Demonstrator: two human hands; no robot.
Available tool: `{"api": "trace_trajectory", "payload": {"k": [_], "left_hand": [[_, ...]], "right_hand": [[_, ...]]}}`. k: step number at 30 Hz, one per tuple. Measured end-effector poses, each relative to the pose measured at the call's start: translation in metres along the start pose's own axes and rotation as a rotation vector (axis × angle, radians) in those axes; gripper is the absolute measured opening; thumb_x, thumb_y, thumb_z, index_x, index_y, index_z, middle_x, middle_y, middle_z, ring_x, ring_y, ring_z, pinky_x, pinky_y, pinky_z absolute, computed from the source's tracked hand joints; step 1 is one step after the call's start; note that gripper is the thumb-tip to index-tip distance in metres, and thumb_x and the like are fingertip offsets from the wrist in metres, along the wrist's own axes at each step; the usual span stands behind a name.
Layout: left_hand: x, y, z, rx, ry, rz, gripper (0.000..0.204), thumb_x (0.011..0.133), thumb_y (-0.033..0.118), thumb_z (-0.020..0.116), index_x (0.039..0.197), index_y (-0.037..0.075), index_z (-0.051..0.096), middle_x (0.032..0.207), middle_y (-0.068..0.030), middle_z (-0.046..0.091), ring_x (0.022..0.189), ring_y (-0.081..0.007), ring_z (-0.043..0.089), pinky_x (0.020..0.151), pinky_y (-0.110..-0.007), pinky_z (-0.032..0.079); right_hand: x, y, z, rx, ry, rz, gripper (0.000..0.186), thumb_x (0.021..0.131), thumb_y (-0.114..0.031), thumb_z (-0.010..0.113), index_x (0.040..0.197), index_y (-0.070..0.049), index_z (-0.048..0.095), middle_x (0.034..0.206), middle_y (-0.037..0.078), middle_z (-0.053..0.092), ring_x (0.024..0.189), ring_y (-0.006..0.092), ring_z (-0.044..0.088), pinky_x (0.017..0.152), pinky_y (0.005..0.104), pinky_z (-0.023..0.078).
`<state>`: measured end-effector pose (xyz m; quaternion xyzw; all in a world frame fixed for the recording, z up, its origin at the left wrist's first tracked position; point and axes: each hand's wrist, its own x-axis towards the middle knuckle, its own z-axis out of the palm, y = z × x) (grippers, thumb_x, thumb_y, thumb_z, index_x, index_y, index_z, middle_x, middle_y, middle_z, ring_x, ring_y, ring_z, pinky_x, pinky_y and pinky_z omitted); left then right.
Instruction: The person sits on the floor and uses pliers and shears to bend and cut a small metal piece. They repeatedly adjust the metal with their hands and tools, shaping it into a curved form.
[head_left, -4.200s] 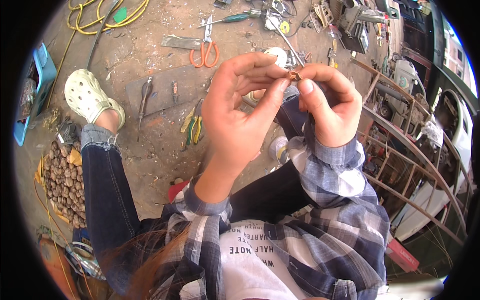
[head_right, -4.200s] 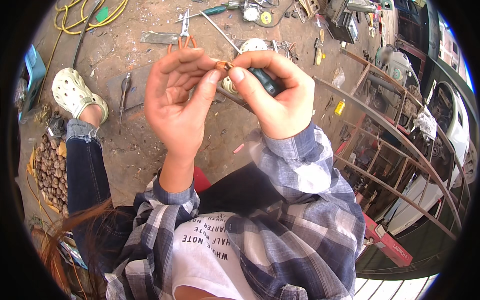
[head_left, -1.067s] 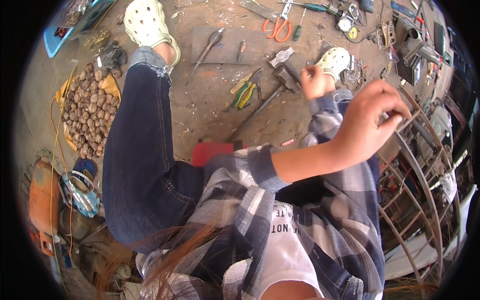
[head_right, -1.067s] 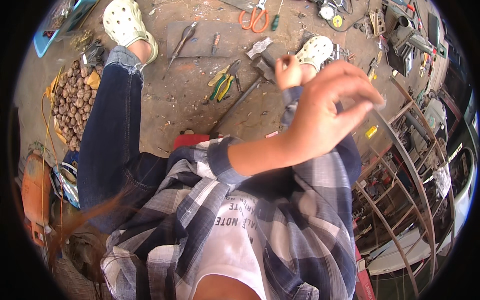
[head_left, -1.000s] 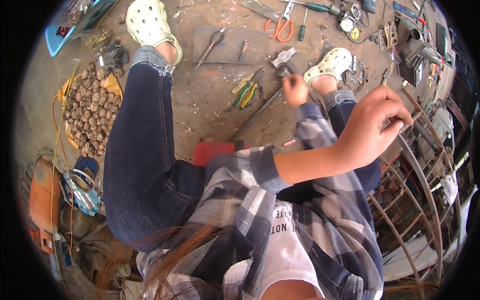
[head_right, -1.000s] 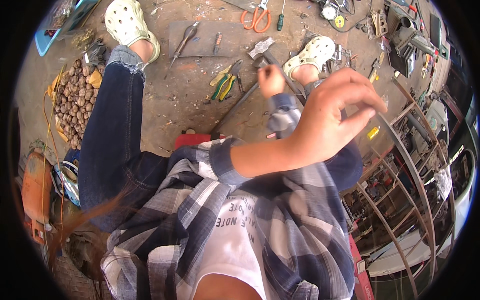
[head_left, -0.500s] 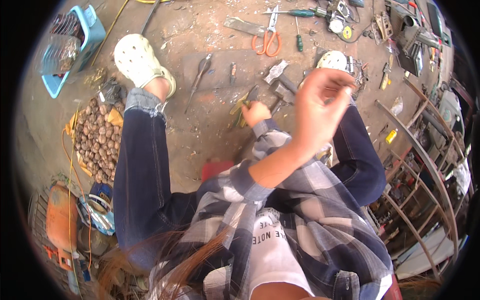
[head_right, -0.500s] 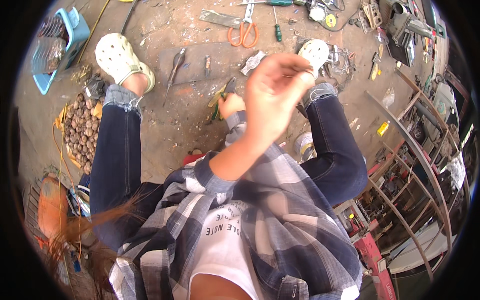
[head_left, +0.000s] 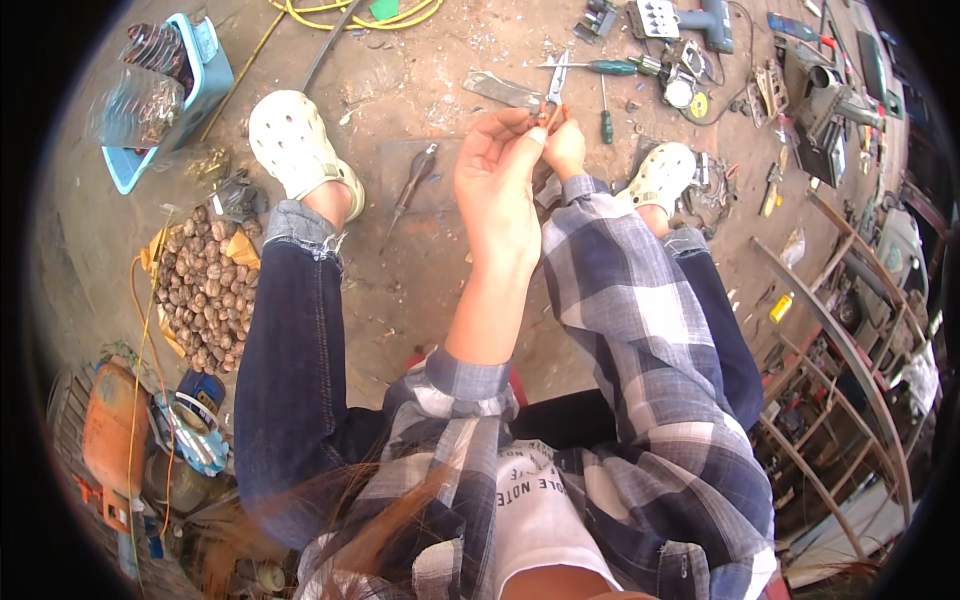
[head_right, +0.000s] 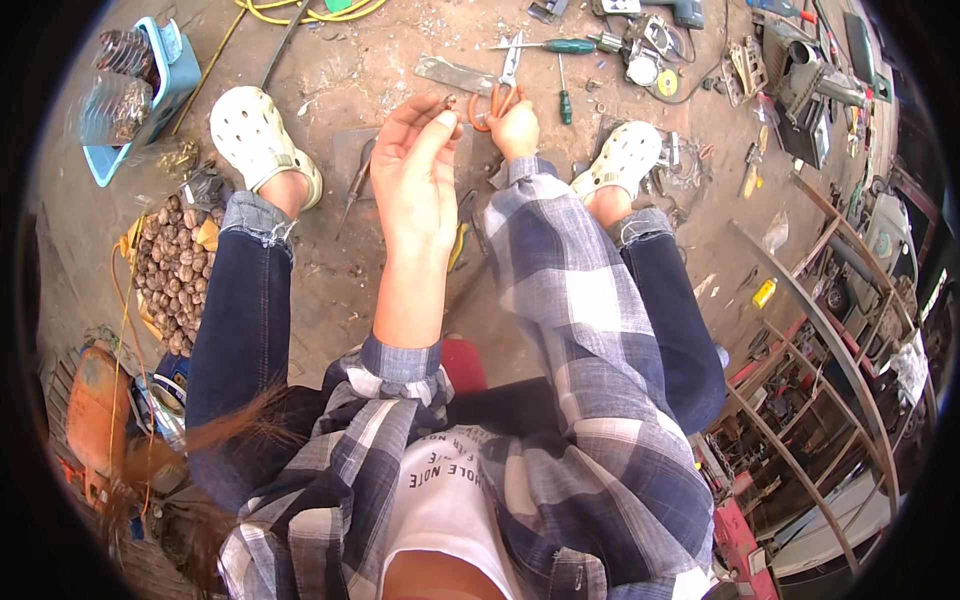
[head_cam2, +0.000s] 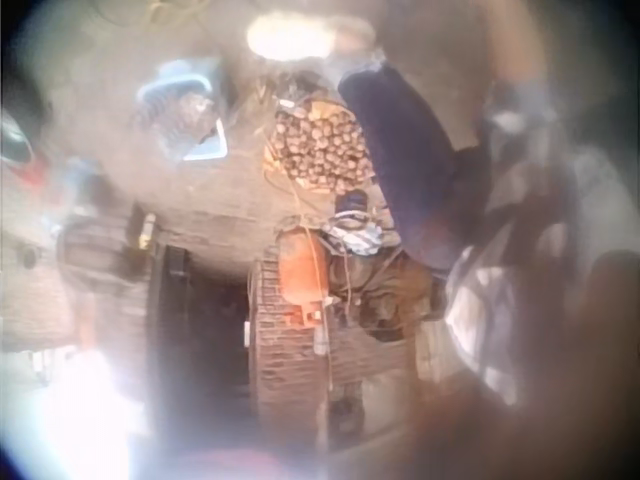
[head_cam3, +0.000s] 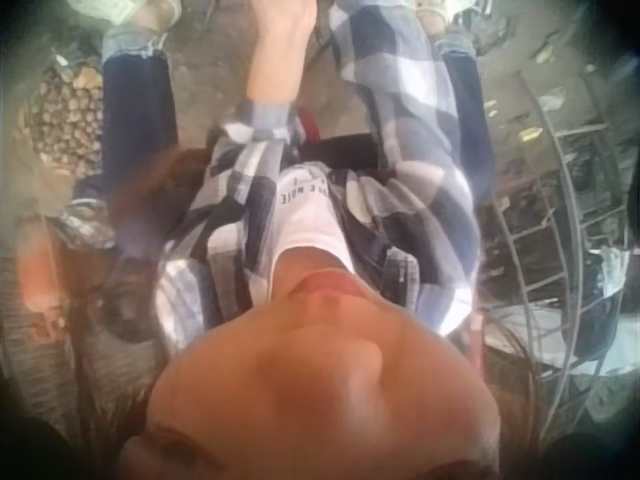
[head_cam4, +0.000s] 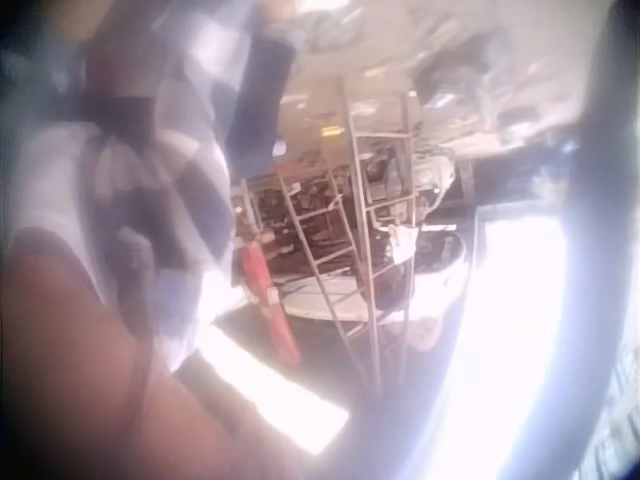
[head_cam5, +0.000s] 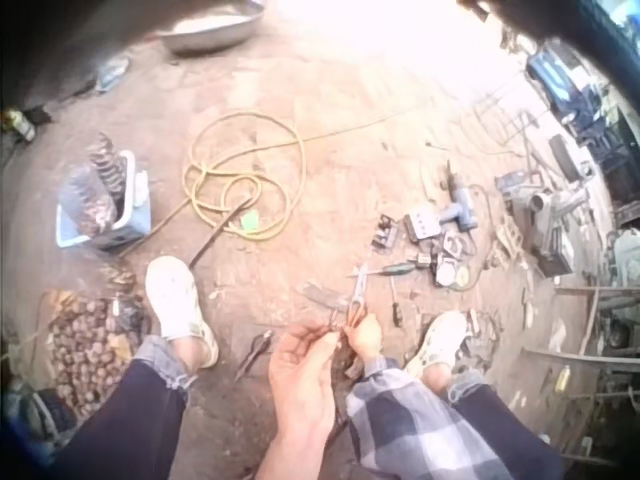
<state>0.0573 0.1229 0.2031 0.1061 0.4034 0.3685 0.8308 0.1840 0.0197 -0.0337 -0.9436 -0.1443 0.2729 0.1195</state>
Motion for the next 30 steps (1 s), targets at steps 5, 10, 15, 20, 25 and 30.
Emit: {"api": "trace_trajectory", "payload": {"k": [5, 10, 15, 20, 25, 30], "left_hand": [[-0.016, 0.012, 0.021, -0.033, -0.077, 0.007, 0.018, 0.085, -0.003, 0.059, 0.103, 0.001, 0.06, 0.096, -0.0076, 0.064, 0.085, -0.0144, 0.061, 0.08, -0.026, 0.049], [-0.041, 0.025, 0.042, -0.091, -0.244, 0.014, 0.016, 0.088, 0.0, 0.058, 0.103, 0.002, 0.062, 0.097, -0.0066, 0.065, 0.086, -0.0147, 0.062, 0.08, -0.027, 0.05], [-0.091, 0.05, 0.071, -0.123, -0.45, -0.009, 0.018, 0.088, -0.001, 0.058, 0.105, 0.001, 0.062, 0.099, -0.008, 0.065, 0.09, -0.0162, 0.063, 0.083, -0.028, 0.052], [-0.154, 0.078, 0.079, -0.058, -0.537, 0.024, 0.02, 0.085, -0.008, 0.057, 0.104, -0.002, 0.059, 0.098, -0.0101, 0.065, 0.09, -0.0183, 0.064, 0.082, -0.031, 0.053], [-0.213, 0.097, 0.056, 0.099, -0.598, 0.165, 0.022, 0.082, -0.013, 0.056, 0.102, -0.003, 0.056, 0.101, -0.012, 0.06, 0.093, -0.0211, 0.063, 0.083, -0.032, 0.052], [-0.255, 0.111, 0.026, 0.144, -0.689, 0.193, 0.025, 0.081, -0.012, 0.059, 0.103, -0.003, 0.054, 0.103, -0.0134, 0.059, 0.097, -0.0198, 0.06, 0.087, -0.031, 0.05]], "right_hand": [[0.002, 0.018, -0.025, 0.812, -0.467, 0.299, 0.029, 0.082, -0.016, 0.067, 0.099, 0.003, 0.055, 0.087, 0.014, 0.064, 0.079, 0.0268, 0.063, 0.071, 0.0378, 0.052], [-0.079, 0.003, -0.083, 1.388, -0.599, 0.302, 0.028, 0.085, -0.014, 0.063, 0.105, 0.003, 0.053, 0.092, 0.011, 0.063, 0.083, 0.0216, 0.062, 0.073, 0.0336, 0.051], [-0.21, -0.041, -0.172, 1.292, -0.188, -0.095, 0.026, 0.084, -0.006, 0.061, 0.107, 0.001, 0.051, 0.105, 0.01, 0.059, 0.088, 0.015, 0.059, 0.071, 0.0247, 0.048], [-0.292, -0.046, -0.264, 1.226, -0.134, -0.37, 0.022, 0.083, -0.011, 0.064, 0.098, -0.003, 0.05, 0.099, 0.006, 0.055, 0.078, 0.0092, 0.051, 0.068, 0.0221, 0.043], [-0.356, -0.051, -0.335, 0.596, -0.044, -0.764, 0.072, 0.054, -0.035, 0.087, 0.102, -0.001, 0.046, 0.089, 0.007, 0.044, 0.076, 0.0179, 0.04, 0.076, 0.0298, 0.041], [-0.405, -0.06, -0.355, 0.306, 0.019, -0.925, 0.068, 0.052, -0.023, 0.084, 0.104, 0.002, 0.048, 0.098, 0.013, 0.05, 0.084, 0.0289, 0.05, 0.073, 0.0354, 0.044]]}}
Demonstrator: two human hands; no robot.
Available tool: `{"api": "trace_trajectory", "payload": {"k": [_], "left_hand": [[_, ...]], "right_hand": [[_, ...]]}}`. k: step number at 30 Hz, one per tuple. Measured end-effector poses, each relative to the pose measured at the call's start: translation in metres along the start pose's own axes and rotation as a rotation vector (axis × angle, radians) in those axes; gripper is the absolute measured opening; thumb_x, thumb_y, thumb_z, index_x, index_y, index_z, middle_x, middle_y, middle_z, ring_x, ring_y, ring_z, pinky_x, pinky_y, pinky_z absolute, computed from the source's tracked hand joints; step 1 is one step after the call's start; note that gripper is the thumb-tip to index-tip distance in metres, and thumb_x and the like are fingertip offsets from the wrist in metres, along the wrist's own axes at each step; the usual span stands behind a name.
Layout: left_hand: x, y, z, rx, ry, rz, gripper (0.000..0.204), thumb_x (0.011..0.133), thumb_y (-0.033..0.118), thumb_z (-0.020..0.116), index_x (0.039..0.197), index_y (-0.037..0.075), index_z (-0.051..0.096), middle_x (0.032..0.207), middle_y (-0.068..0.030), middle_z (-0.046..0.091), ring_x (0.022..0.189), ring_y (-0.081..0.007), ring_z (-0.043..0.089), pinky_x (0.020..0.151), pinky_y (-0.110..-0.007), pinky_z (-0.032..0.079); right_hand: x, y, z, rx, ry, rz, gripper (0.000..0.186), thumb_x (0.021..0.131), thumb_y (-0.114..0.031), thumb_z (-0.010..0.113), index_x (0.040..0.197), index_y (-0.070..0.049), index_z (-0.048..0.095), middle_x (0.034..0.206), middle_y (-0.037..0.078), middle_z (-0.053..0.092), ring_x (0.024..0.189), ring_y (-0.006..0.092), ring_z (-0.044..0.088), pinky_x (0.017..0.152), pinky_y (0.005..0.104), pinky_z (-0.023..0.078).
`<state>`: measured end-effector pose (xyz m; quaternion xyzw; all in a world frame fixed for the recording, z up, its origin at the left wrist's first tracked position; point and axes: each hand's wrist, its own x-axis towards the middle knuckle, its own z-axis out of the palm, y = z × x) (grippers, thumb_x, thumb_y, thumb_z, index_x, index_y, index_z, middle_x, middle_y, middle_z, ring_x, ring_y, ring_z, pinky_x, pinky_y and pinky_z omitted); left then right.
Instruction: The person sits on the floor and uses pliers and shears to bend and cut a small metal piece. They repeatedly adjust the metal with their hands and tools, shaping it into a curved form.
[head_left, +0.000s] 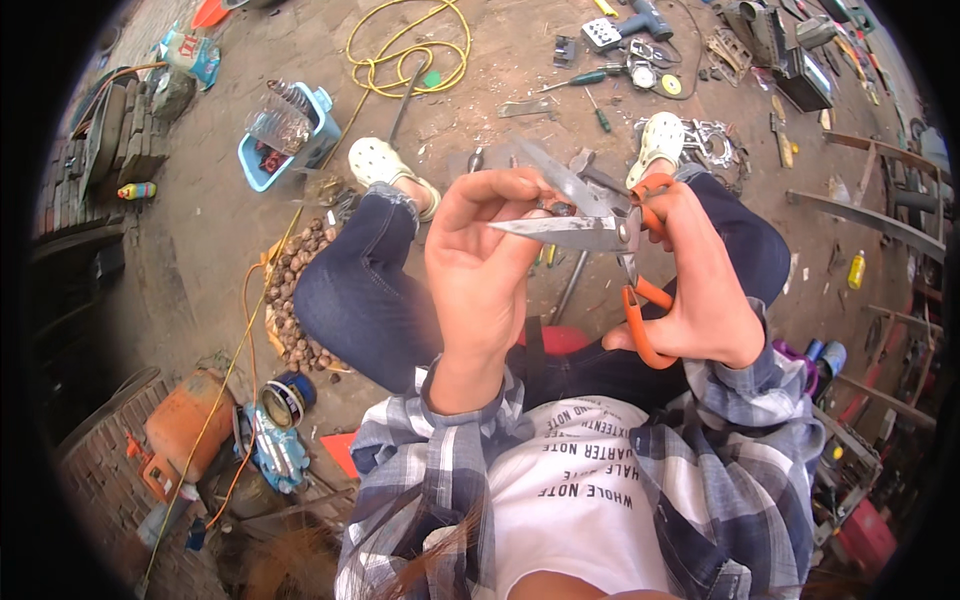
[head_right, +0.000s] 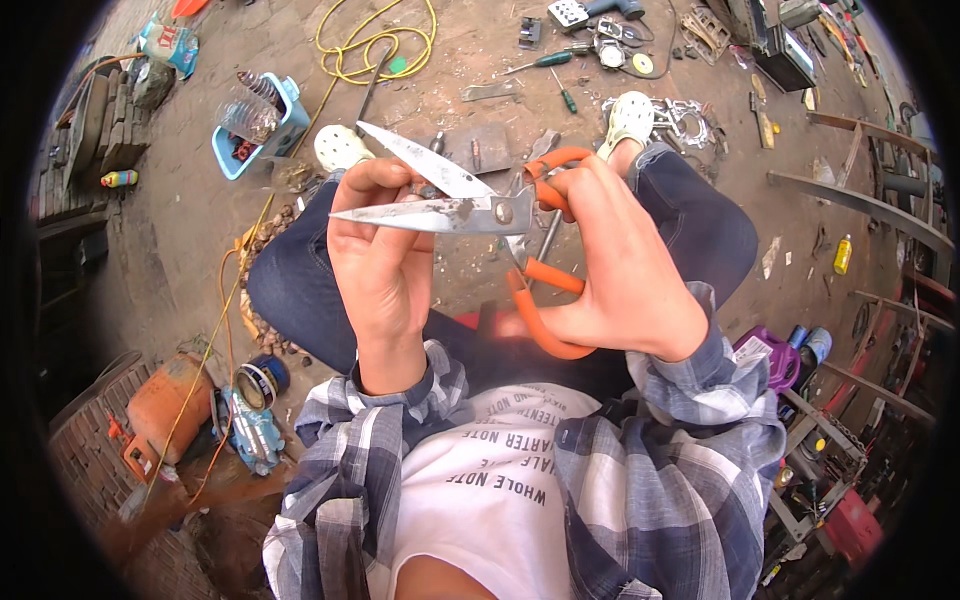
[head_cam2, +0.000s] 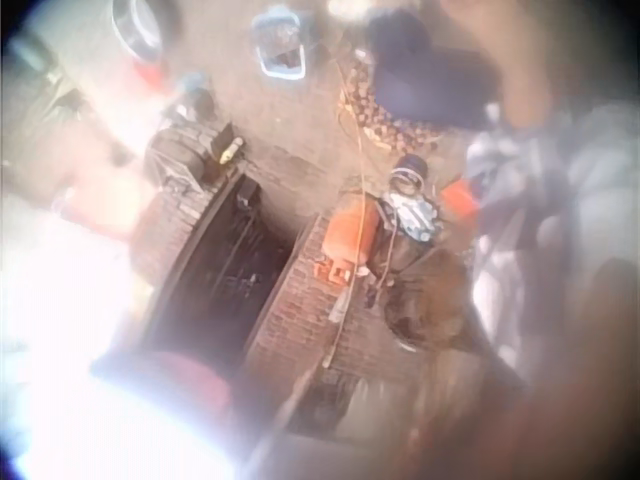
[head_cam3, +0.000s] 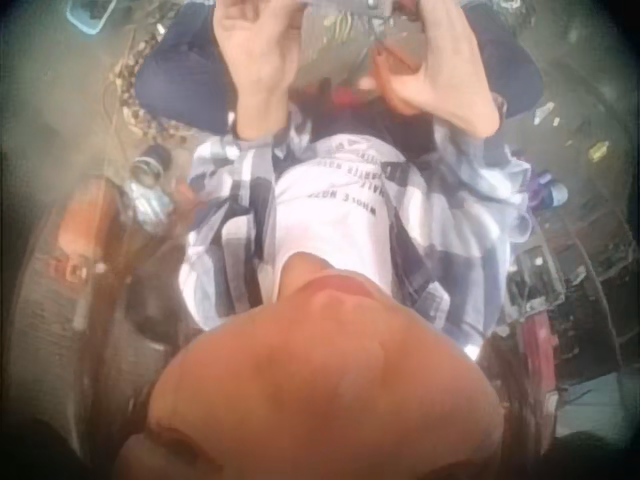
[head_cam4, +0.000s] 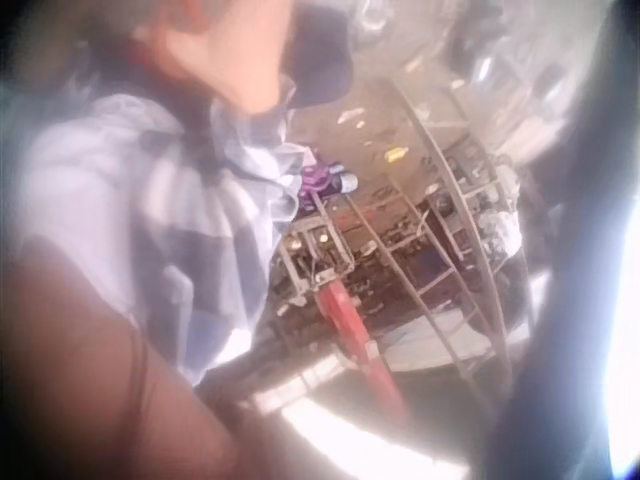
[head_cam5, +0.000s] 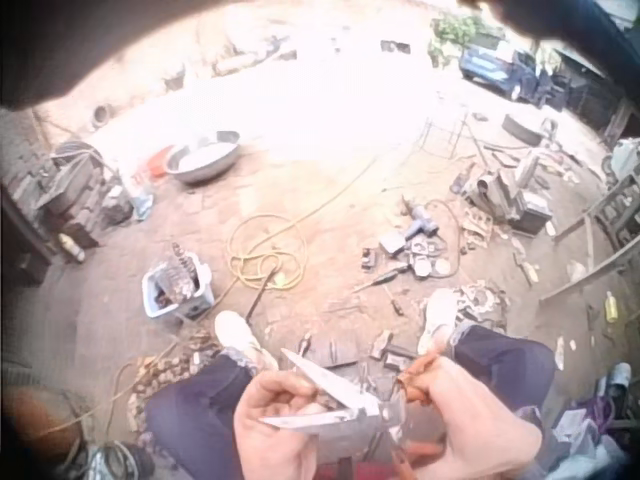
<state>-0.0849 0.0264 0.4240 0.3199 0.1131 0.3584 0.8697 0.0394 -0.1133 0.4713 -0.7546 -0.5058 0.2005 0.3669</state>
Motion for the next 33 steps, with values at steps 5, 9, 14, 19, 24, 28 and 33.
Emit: {"api": "trace_trajectory", "payload": {"k": [5, 9, 14, 19, 24, 28, 33], "left_hand": [[-0.028, 0.01, 0.001, 0.071, -0.011, 0.037, 0.027, 0.081, -0.009, 0.063, 0.106, -0.005, 0.052, 0.104, -0.0127, 0.059, 0.099, -0.0199, 0.06, 0.088, -0.031, 0.05], [-0.036, 0.016, 0.007, 0.153, -0.03, 0.018, 0.026, 0.084, -0.004, 0.063, 0.108, -0.002, 0.053, 0.107, -0.0106, 0.06, 0.097, -0.0148, 0.061, 0.085, -0.028, 0.052], [-0.043, 0.02, 0.008, 0.179, -0.043, -0.001, 0.028, 0.083, -0.006, 0.062, 0.11, -0.004, 0.054, 0.11, -0.013, 0.061, 0.098, -0.016, 0.062, 0.086, -0.029, 0.052], [-0.046, 0.021, 0.003, 0.225, -0.034, 0.011, 0.028, 0.083, -0.008, 0.06, 0.11, -0.004, 0.055, 0.111, -0.0142, 0.061, 0.101, -0.0176, 0.061, 0.088, -0.031, 0.051], [-0.044, 0.021, -0.001, 0.217, 0.015, 0.021, 0.028, 0.083, -0.008, 0.06, 0.11, -0.005, 0.054, 0.108, -0.0135, 0.061, 0.101, -0.0191, 0.062, 0.088, -0.031, 0.051], [-0.04, 0.02, 0.0, 0.211, 0.076, 0.02, 0.03, 0.081, -0.009, 0.062, 0.109, -0.007, 0.053, 0.103, -0.0129, 0.061, 0.099, -0.0196, 0.062, 0.086, -0.03, 0.052], [-0.034, 0.013, -0.016, 0.134, 0.099, -0.016, 0.028, 0.083, -0.006, 0.062, 0.109, -0.003, 0.054, 0.104, -0.0103, 0.06, 0.097, -0.0179, 0.06, 0.086, -0.03, 0.05]], "right_hand": [[-0.014, -0.013, -0.003, -0.073, 0.007, -0.08, 0.058, 0.056, -0.021, 0.082, 0.1, 0.002, 0.051, 0.102, 0.014, 0.053, 0.09, 0.0309, 0.054, 0.073, 0.0371, 0.046], [-0.022, -0.014, -0.004, -0.063, 0.051, -0.117, 0.058, 0.056, -0.023, 0.082, 0.099, 0.002, 0.051, 0.101, 0.013, 0.052, 0.087, 0.0315, 0.054, 0.072, 0.0366, 0.046], [-0.026, -0.011, -0.011, -0.228, -0.027, -0.175, 0.063, 0.056, -0.025, 0.082, 0.101, 0.003, 0.049, 0.098, 0.015, 0.051, 0.087, 0.0328, 0.054, 0.07, 0.0376, 0.046], [-0.025, -0.005, -0.004, -0.254, -0.031, -0.21, 0.06, 0.06, -0.026, 0.08, 0.102, 0.003, 0.047, 0.098, 0.016, 0.05, 0.085, 0.0339, 0.056, 0.068, 0.0381, 0.049], [-0.02, -0.003, 0.004, -0.291, -0.101, -0.133, 0.055, 0.065, -0.026, 0.077, 0.101, 0.002, 0.047, 0.097, 0.017, 0.049, 0.079, 0.035, 0.058, 0.064, 0.0393, 0.05], [-0.017, 0.001, 0.013, -0.268, -0.1, -0.126, 0.053, 0.068, -0.025, 0.076, 0.102, 0.003, 0.047, 0.096, 0.018, 0.05, 0.078, 0.0356, 0.058, 0.065, 0.0396, 0.05], [-0.011, 0.011, 0.029, -0.181, -0.098, -0.134, 0.051, 0.068, -0.019, 0.075, 0.102, 0.005, 0.043, 0.094, 0.022, 0.052, 0.078, 0.0403, 0.057, 0.063, 0.0431, 0.047]]}}
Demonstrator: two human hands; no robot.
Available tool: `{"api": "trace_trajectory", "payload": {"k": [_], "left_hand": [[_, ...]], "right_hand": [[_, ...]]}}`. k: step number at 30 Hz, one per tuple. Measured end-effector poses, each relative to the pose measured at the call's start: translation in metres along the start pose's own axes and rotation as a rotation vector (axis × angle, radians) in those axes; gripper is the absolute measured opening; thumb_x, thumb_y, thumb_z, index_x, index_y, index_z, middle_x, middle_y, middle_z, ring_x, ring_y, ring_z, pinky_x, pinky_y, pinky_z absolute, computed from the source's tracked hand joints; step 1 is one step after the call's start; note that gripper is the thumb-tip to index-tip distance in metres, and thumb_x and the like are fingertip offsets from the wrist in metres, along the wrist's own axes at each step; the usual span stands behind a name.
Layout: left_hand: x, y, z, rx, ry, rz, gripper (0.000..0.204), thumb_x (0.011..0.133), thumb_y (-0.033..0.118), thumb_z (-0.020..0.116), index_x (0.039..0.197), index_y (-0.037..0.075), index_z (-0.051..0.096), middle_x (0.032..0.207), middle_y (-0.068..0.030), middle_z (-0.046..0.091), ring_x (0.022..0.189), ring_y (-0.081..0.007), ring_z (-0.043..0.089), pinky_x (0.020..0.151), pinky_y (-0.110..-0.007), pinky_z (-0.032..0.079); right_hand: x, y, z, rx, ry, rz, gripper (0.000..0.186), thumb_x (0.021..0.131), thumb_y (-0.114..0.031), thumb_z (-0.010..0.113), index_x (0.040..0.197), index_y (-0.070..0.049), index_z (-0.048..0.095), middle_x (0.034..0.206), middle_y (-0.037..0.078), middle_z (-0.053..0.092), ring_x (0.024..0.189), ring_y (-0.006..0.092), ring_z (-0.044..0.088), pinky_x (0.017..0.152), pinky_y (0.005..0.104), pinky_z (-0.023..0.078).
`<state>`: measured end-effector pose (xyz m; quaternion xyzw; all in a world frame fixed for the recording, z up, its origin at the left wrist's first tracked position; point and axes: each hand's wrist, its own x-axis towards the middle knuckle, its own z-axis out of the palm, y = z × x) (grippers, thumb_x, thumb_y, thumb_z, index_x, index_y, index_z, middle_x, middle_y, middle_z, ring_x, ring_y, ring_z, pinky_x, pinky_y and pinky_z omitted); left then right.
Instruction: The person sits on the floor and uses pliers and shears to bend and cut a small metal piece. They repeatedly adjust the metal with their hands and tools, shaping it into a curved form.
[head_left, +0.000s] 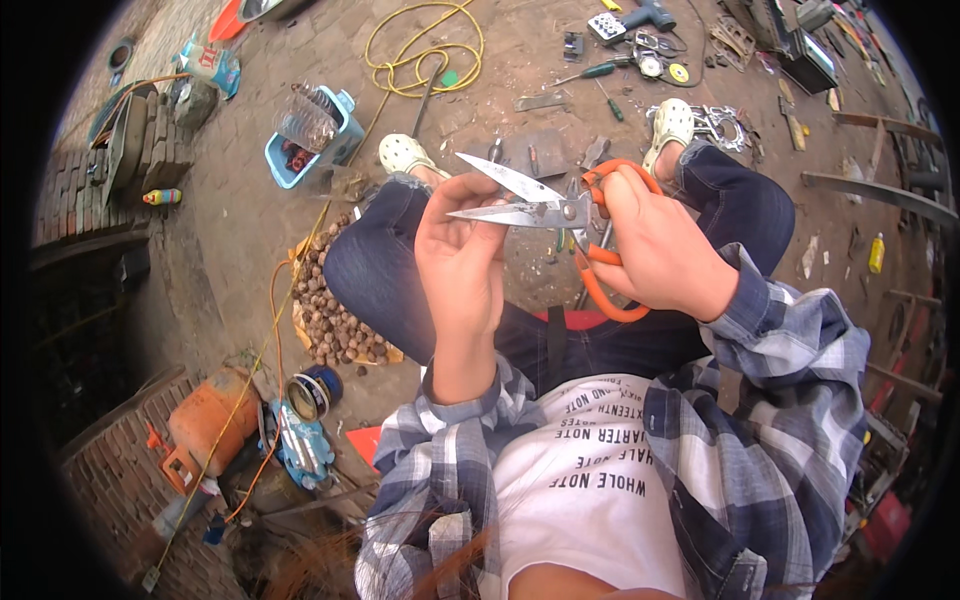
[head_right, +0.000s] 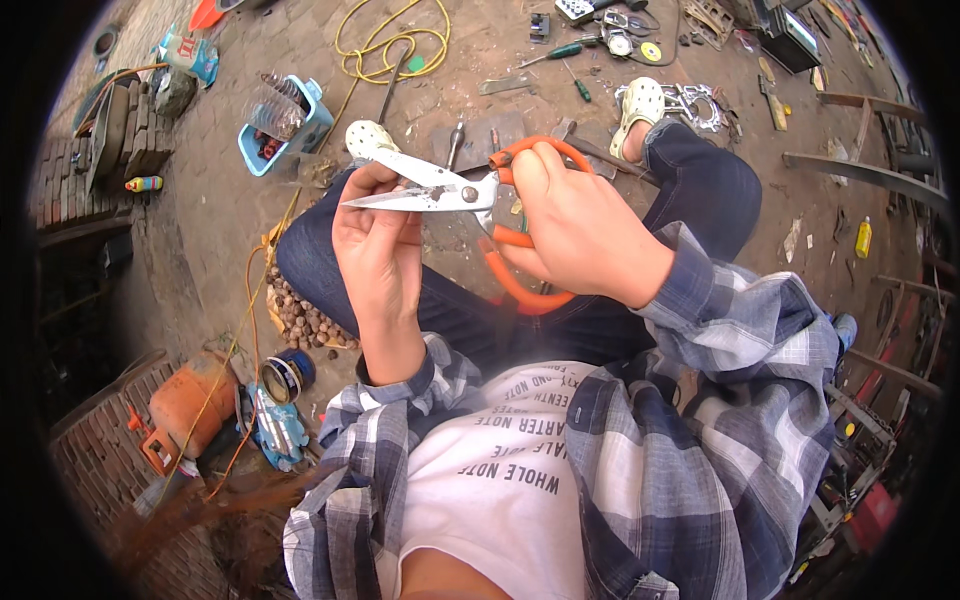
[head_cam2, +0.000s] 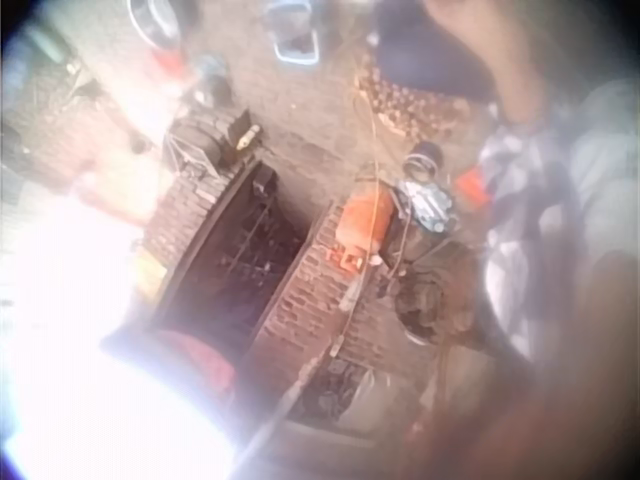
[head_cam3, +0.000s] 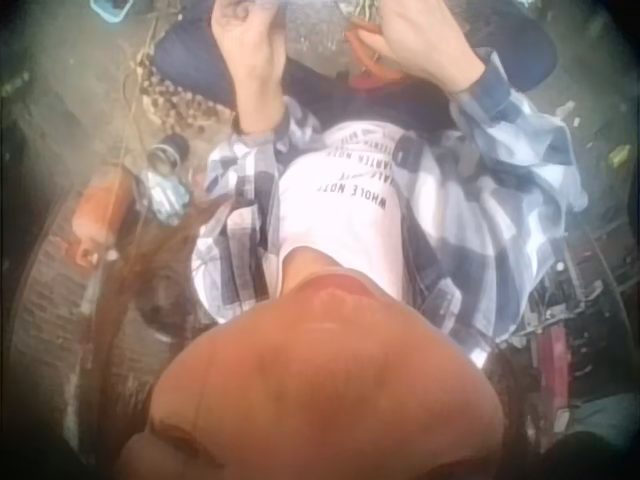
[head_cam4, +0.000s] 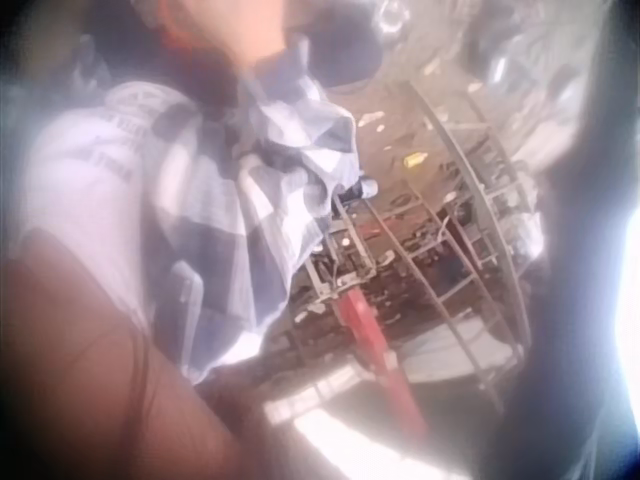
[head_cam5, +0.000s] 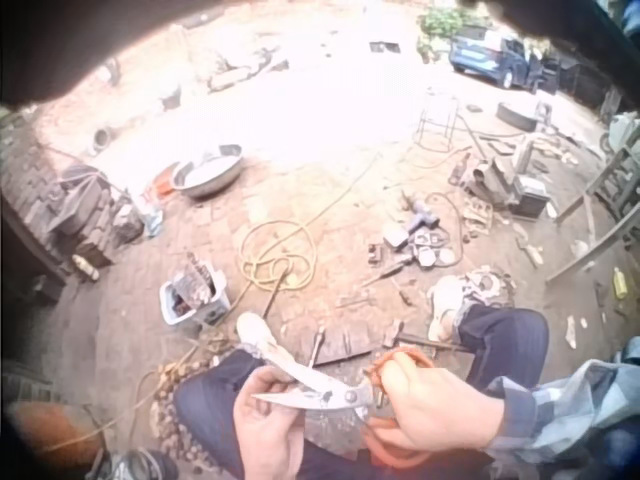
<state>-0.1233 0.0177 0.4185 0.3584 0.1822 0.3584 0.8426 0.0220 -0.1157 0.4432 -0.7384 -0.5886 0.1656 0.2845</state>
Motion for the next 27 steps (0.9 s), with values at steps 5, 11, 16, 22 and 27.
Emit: {"api": "trace_trajectory", "payload": {"k": [5, 11, 16, 22, 27], "left_hand": [[0.013, -0.023, -0.017, -0.169, 0.059, -0.167, 0.023, 0.086, -0.001, 0.061, 0.109, 0.003, 0.057, 0.101, -0.0059, 0.062, 0.094, -0.0169, 0.06, 0.089, -0.031, 0.047], [0.016, -0.034, -0.033, -0.165, 0.084, -0.176, 0.021, 0.085, -0.002, 0.062, 0.106, 0.001, 0.059, 0.1, -0.0089, 0.064, 0.095, -0.02, 0.062, 0.089, -0.034, 0.05], [0.015, -0.033, -0.041, -0.141, 0.027, -0.135, 0.021, 0.086, -0.003, 0.059, 0.107, -0.001, 0.06, 0.103, -0.0099, 0.065, 0.096, -0.0199, 0.062, 0.091, -0.032, 0.051], [0.015, -0.029, -0.034, -0.095, 0.059, -0.126, 0.015, 0.084, -0.003, 0.063, 0.098, 0.0, 0.061, 0.097, -0.0109, 0.065, 0.095, -0.024, 0.063, 0.089, -0.037, 0.052], [0.015, -0.027, -0.032, -0.095, 0.057, -0.147, 0.016, 0.084, -0.003, 0.062, 0.099, 0.0, 0.062, 0.097, -0.0098, 0.065, 0.093, -0.022, 0.063, 0.087, -0.035, 0.052]], "right_hand": [[0.004, 0.015, 0.027, 0.046, 0.03, 0.023, 0.048, 0.074, -0.019, 0.072, 0.103, 0.005, 0.043, 0.094, 0.025, 0.055, 0.08, 0.0424, 0.058, 0.065, 0.0445, 0.048], [0.007, 0.024, 0.036, 0.01, 0.066, 0.048, 0.052, 0.074, -0.026, 0.073, 0.105, 0.004, 0.044, 0.094, 0.021, 0.06, 0.083, 0.0403, 0.061, 0.067, 0.0429, 0.05], [0.013, 0.026, 0.028, 0.0, 0.094, -0.014, 0.06, 0.071, -0.036, 0.076, 0.106, 0.004, 0.047, 0.093, 0.019, 0.062, 0.082, 0.0365, 0.063, 0.068, 0.0417, 0.051], [0.012, 0.032, 0.028, -0.013, 0.039, -0.021, 0.061, 0.074, -0.036, 0.073, 0.107, 0.007, 0.044, 0.09, 0.021, 0.061, 0.081, 0.0378, 0.062, 0.066, 0.0422, 0.051], [0.011, 0.035, 0.035, 0.054, -0.044, 0.025, 0.057, 0.077, -0.032, 0.071, 0.107, 0.008, 0.043, 0.085, 0.023, 0.061, 0.078, 0.0408, 0.062, 0.066, 0.0433, 0.05]]}}
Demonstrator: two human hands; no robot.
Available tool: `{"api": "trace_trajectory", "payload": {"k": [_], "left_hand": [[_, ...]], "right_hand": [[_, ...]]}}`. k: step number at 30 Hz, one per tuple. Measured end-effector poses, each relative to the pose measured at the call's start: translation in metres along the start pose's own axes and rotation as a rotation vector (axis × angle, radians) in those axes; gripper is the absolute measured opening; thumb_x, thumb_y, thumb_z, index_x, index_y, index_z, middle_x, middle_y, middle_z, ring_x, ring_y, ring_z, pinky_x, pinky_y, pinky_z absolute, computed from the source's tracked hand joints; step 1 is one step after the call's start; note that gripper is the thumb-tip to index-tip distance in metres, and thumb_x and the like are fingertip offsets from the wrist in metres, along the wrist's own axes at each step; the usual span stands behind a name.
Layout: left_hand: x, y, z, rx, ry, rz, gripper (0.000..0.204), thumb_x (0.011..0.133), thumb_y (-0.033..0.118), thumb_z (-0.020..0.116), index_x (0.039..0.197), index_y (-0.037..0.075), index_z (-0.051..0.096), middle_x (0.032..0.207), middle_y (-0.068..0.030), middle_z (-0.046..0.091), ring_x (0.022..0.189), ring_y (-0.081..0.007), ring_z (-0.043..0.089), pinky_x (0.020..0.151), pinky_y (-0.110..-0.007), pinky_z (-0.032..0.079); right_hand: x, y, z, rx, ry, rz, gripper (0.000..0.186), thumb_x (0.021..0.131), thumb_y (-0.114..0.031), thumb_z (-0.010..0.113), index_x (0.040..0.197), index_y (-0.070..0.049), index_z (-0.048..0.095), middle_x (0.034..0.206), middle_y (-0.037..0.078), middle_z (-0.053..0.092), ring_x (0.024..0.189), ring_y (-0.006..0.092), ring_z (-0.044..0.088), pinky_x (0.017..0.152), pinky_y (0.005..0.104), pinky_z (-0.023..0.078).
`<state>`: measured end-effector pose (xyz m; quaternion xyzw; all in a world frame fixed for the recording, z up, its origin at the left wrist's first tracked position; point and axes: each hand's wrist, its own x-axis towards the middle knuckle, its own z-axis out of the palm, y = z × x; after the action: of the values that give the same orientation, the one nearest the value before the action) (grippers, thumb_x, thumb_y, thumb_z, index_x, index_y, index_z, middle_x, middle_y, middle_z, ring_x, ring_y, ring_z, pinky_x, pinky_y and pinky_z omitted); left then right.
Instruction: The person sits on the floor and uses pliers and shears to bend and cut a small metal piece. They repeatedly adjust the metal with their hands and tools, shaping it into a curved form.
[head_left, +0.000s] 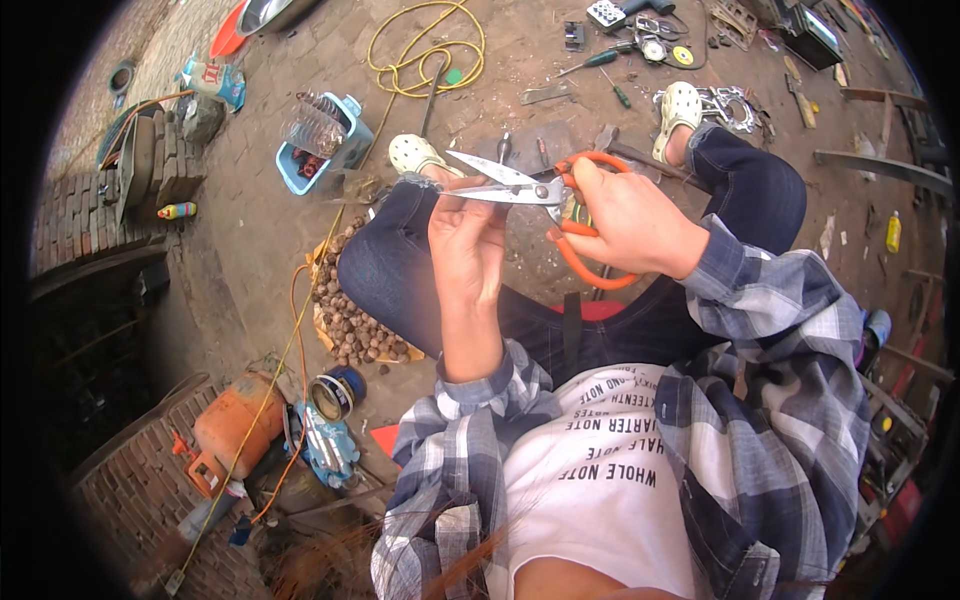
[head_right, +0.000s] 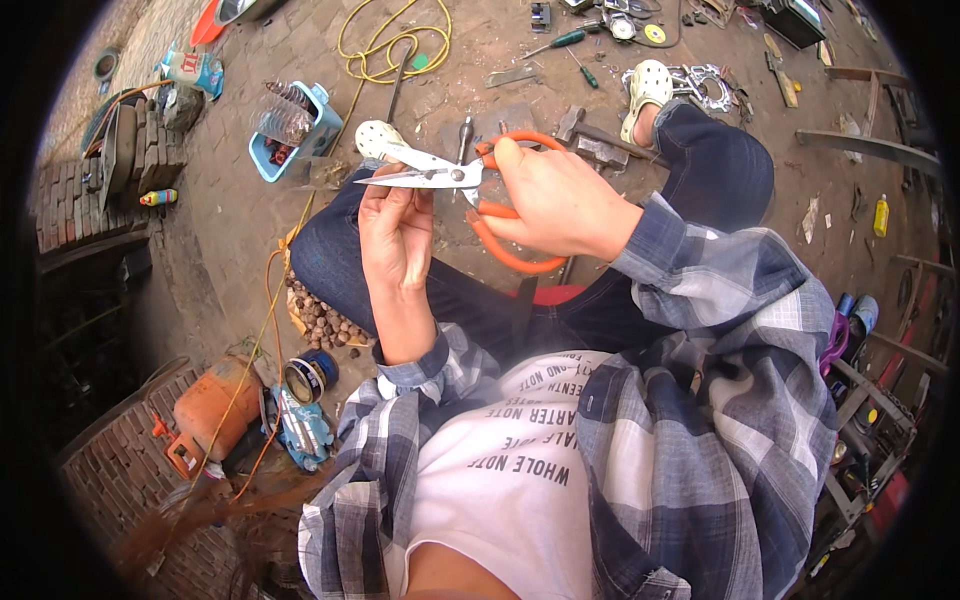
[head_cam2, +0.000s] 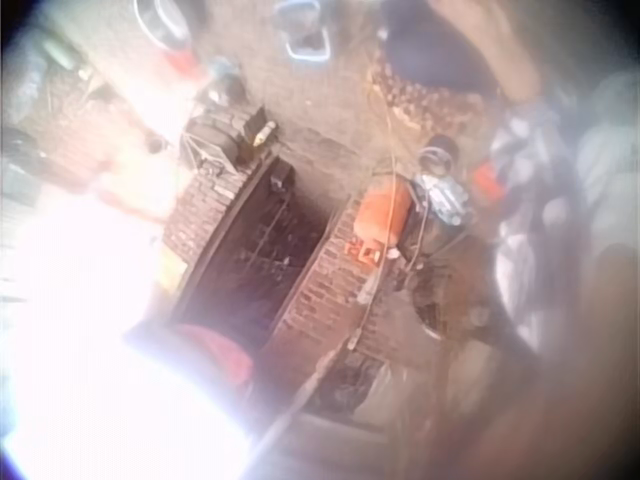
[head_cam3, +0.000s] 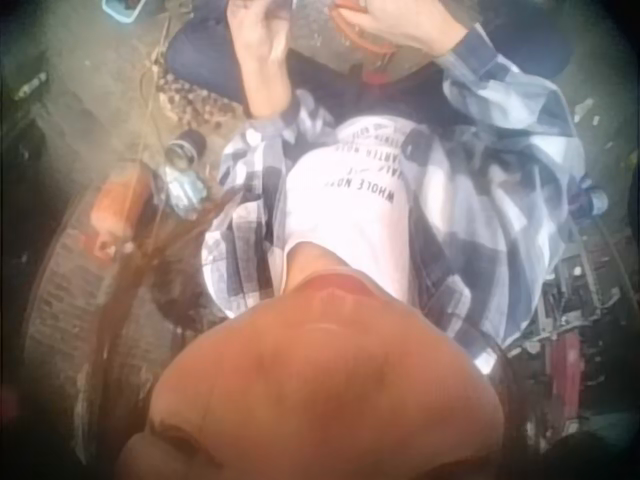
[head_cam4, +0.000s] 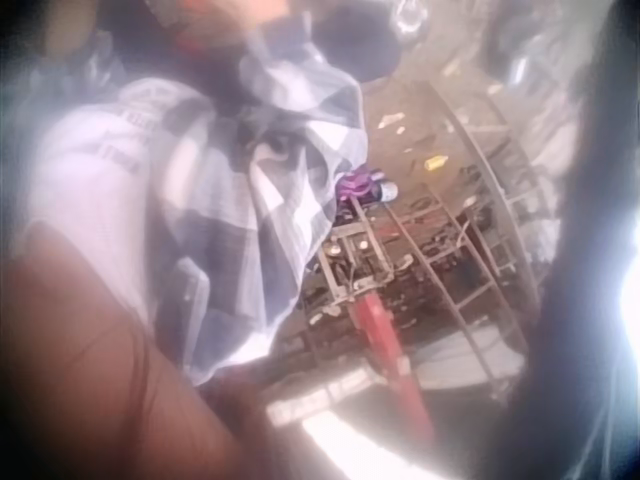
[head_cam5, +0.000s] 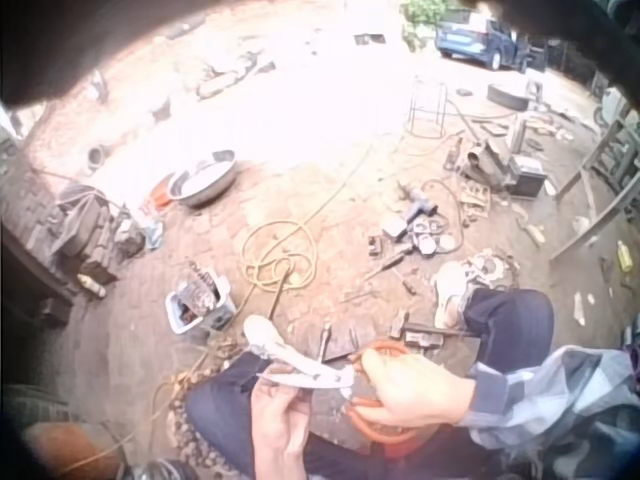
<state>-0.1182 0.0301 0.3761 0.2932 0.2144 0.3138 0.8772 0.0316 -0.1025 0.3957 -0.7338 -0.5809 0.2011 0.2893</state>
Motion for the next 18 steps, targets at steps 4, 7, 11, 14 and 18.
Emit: {"api": "trace_trajectory", "payload": {"k": [4, 7, 11, 14, 18], "left_hand": [[0.001, -0.002, -0.004, 0.01, 0.072, -0.008, 0.015, 0.085, -0.002, 0.062, 0.099, 0.001, 0.062, 0.095, -0.0085, 0.066, 0.089, -0.0189, 0.063, 0.085, -0.032, 0.052], [0.004, -0.005, -0.006, 0.015, 0.072, -0.044, 0.014, 0.085, -0.002, 0.062, 0.099, 0.002, 0.063, 0.094, -0.0076, 0.066, 0.086, -0.0169, 0.063, 0.083, -0.03, 0.052], [0.003, -0.006, -0.003, 0.043, 0.045, -0.063, 0.015, 0.085, -0.002, 0.062, 0.1, 0.002, 0.063, 0.092, -0.0071, 0.065, 0.085, -0.0161, 0.062, 0.081, -0.028, 0.052], [0.002, -0.005, 0.004, -0.078, 0.017, -0.132, 0.015, 0.086, -0.001, 0.062, 0.101, 0.002, 0.062, 0.092, -0.0073, 0.065, 0.085, -0.0165, 0.062, 0.081, -0.027, 0.052], [0.003, -0.004, 0.005, -0.171, -0.043, -0.163, 0.016, 0.086, 0.001, 0.062, 0.102, 0.001, 0.062, 0.095, -0.008, 0.064, 0.087, -0.0176, 0.062, 0.083, -0.027, 0.052]], "right_hand": [[0.002, -0.009, -0.005, 0.018, -0.126, 0.124, 0.05, 0.079, -0.027, 0.069, 0.106, 0.007, 0.043, 0.083, 0.023, 0.062, 0.077, 0.0409, 0.062, 0.066, 0.0433, 0.051], [-0.005, 0.003, 0.012, 0.104, 0.006, 0.111, 0.045, 0.08, -0.023, 0.068, 0.105, 0.005, 0.044, 0.08, 0.022, 0.062, 0.074, 0.0407, 0.062, 0.063, 0.0441, 0.05], [-0.002, 0.018, 0.024, 0.268, -0.004, 0.089, 0.038, 0.083, -0.022, 0.067, 0.101, 0.002, 0.043, 0.072, 0.017, 0.058, 0.065, 0.0371, 0.058, 0.059, 0.0408, 0.046], [0.001, 0.007, 0.01, 0.424, -0.145, 0.206, 0.039, 0.084, -0.029, 0.066, 0.096, 0.0, 0.044, 0.073, 0.017, 0.056, 0.07, 0.036, 0.058, 0.062, 0.0391, 0.045], [0.003, -0.005, -0.008, 0.446, -0.177, 0.232, 0.042, 0.082, -0.033, 0.068, 0.095, 0.0, 0.045, 0.079, 0.018, 0.054, 0.076, 0.0356, 0.056, 0.068, 0.0386, 0.045]]}}
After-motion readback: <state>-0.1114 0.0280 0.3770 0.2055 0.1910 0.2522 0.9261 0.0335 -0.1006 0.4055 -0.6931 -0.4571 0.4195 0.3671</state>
